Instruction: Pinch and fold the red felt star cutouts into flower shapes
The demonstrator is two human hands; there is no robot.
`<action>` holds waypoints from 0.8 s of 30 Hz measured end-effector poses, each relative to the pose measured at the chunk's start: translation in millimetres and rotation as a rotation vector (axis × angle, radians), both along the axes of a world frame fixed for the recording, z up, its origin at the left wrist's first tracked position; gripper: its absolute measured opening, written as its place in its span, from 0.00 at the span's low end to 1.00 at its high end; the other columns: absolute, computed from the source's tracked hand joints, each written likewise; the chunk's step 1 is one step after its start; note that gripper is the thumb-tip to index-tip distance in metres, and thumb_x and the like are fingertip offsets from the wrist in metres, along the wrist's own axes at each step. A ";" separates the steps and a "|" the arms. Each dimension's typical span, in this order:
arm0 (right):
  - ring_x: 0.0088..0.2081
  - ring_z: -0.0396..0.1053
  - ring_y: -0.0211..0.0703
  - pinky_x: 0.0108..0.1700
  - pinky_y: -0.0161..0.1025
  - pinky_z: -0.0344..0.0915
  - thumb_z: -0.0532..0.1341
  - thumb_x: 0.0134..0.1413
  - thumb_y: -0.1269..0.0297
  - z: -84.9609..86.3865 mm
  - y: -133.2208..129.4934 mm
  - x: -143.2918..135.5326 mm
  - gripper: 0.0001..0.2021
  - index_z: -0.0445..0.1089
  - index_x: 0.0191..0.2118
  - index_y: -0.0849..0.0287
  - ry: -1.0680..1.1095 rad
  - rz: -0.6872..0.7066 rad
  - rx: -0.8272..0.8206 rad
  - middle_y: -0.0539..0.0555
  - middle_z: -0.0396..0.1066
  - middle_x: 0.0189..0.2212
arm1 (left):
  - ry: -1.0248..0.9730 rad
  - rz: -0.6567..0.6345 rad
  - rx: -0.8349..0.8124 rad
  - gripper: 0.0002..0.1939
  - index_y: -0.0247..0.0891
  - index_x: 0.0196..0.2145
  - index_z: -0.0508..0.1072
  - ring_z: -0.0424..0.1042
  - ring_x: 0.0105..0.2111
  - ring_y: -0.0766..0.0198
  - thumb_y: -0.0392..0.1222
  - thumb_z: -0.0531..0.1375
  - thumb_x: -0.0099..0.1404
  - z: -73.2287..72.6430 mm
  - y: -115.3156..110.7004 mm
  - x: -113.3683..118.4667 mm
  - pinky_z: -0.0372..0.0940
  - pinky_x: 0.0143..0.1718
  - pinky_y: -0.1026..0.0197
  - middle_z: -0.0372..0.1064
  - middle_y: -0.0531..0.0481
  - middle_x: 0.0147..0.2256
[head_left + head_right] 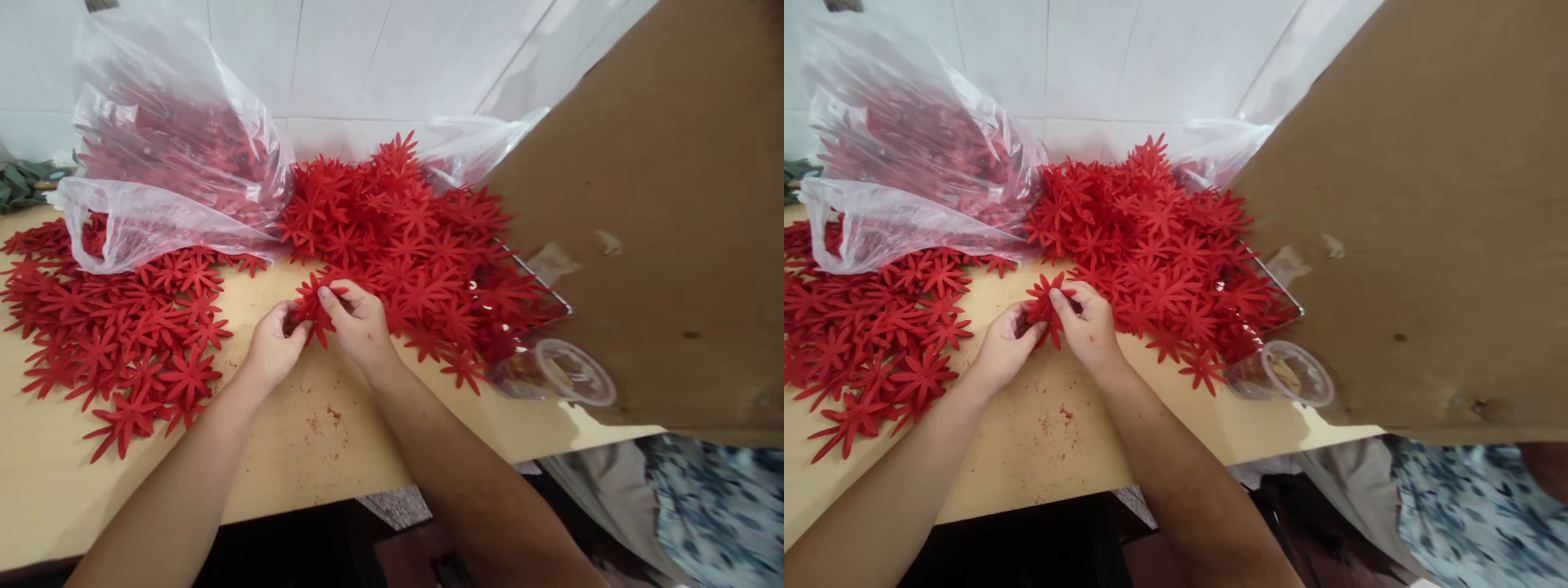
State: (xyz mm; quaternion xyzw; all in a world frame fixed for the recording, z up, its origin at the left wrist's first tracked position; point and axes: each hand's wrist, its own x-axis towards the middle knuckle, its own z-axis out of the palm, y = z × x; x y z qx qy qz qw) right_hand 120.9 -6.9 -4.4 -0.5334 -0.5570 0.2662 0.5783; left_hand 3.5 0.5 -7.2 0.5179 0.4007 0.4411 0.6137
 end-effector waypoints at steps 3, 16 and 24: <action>0.28 0.66 0.36 0.35 0.38 0.65 0.58 0.47 0.53 0.8 2.9 4.7 0.12 0.66 0.26 0.58 0.123 -0.026 -0.043 0.49 0.67 0.24 | 0.058 -0.002 0.003 0.07 0.34 0.32 0.65 0.66 0.29 0.70 0.28 0.55 0.54 -1.6 -1.3 -0.5 0.62 0.37 0.64 0.68 0.50 0.31; 0.17 0.55 0.31 0.20 0.33 0.54 0.55 0.47 0.45 6.9 -0.8 19.0 0.21 0.60 0.18 0.58 0.114 -0.152 -0.139 0.45 0.57 0.13 | 0.070 0.061 -0.042 0.04 0.35 0.32 0.64 0.63 0.27 0.72 0.32 0.55 0.56 -1.7 -1.0 -1.9 0.59 0.31 0.66 0.64 0.53 0.29; 0.19 0.57 0.32 0.23 0.32 0.58 0.62 0.40 0.51 7.7 8.5 23.0 0.14 0.61 0.26 0.55 0.241 -0.075 -0.072 0.44 0.60 0.17 | 0.073 0.044 -0.044 0.05 0.35 0.32 0.64 0.62 0.25 0.72 0.32 0.55 0.55 1.0 -1.5 -3.3 0.58 0.29 0.67 0.64 0.53 0.28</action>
